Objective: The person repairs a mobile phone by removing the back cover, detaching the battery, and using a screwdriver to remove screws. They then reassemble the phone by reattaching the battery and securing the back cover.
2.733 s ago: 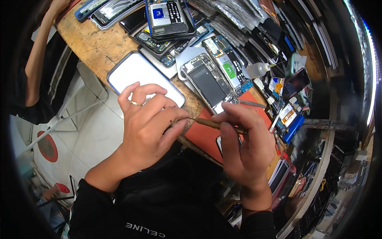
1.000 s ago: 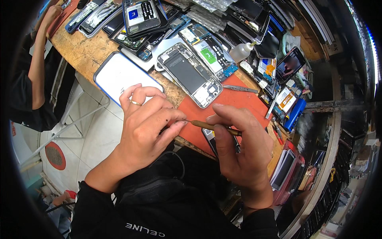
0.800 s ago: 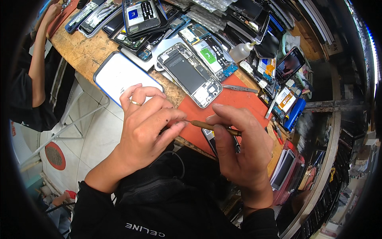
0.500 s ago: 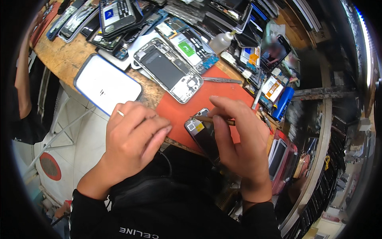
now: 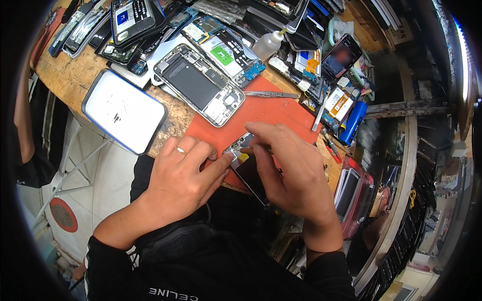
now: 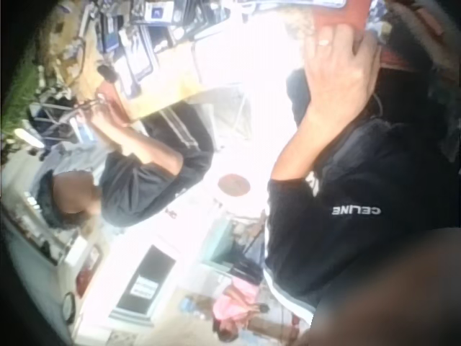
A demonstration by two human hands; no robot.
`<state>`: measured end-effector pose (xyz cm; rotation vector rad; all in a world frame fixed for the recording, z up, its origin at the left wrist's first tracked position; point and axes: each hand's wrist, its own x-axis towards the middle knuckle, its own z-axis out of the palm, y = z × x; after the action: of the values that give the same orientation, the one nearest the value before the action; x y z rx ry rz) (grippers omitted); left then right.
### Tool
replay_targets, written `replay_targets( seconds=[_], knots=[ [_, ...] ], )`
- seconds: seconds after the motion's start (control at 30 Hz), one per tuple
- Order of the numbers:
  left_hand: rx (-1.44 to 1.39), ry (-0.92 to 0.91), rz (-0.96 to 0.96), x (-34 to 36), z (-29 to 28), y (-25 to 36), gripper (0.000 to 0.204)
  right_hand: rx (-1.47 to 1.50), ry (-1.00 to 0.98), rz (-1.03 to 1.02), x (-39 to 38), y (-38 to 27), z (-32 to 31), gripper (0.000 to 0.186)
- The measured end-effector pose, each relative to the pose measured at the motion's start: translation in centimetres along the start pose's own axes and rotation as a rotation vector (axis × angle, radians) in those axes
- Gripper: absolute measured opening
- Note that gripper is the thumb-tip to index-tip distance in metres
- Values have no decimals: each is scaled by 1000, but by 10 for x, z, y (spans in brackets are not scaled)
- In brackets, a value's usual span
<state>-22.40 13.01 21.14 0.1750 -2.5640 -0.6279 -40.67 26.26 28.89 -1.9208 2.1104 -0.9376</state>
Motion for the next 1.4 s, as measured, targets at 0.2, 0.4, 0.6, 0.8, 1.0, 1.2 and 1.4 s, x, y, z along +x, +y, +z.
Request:
replay_targets(
  seconds=[0.2,0.4,0.6,0.8,1.0,1.2,1.4],
  knots=[
    [-13,20,-12,-2,3,-1,34,-8,-76,4,4,-4,-4,44],
    [-31,24,-9,0,2,-2,33,-19,-164,-48,12,-7,-12,38],
    [-24,25,-25,-2,4,-2,33,-165,-226,47,16,-13,-15,32],
    [-14,31,-15,-1,5,-3,34,-135,-148,5,18,-13,-10,32],
    [26,25,-4,0,6,-2,34,-273,-175,-13,17,-13,-16,31],
    [15,22,2,0,7,-2,36,-314,-236,12,11,-12,-19,28],
    [22,24,15,0,7,-3,38,-172,-276,-53,17,-12,-22,29]
  ],
)
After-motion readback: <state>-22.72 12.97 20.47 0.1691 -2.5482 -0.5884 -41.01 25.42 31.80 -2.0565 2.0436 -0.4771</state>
